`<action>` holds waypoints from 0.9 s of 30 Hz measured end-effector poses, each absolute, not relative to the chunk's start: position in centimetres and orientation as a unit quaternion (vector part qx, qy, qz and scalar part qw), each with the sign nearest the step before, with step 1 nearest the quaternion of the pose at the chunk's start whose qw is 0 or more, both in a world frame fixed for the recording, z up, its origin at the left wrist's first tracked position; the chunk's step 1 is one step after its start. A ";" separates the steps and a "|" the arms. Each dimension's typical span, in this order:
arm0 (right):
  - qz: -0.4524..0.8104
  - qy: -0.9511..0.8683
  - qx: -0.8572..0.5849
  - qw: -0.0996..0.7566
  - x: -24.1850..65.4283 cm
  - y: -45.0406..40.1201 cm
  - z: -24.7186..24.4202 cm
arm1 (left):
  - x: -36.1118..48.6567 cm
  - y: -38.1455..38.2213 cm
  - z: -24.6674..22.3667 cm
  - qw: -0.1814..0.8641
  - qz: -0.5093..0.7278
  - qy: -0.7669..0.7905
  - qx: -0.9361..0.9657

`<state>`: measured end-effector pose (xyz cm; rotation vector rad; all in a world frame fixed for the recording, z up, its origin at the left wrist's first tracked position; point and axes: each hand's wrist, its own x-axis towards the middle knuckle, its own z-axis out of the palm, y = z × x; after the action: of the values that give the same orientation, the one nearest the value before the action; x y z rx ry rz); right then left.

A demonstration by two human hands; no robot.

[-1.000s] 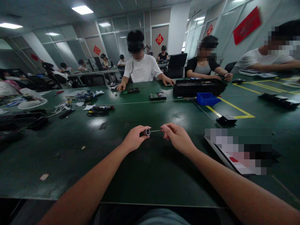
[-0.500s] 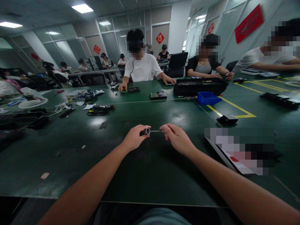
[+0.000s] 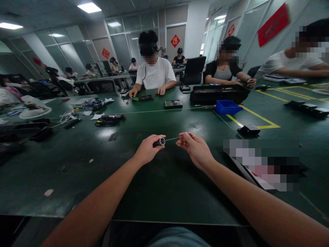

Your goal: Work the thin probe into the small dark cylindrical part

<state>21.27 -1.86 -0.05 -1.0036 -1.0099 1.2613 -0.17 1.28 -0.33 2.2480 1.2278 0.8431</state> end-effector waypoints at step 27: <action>0.403 -0.535 -0.484 0.563 21.6 -1.8 -0.7 | 0.2 1.2 -0.7 0.191 0.254 0.436 0.842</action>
<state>21.65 -1.83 -0.67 -1.1393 -1.2599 0.9493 0.21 1.24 -0.70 2.3645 1.2257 0.7120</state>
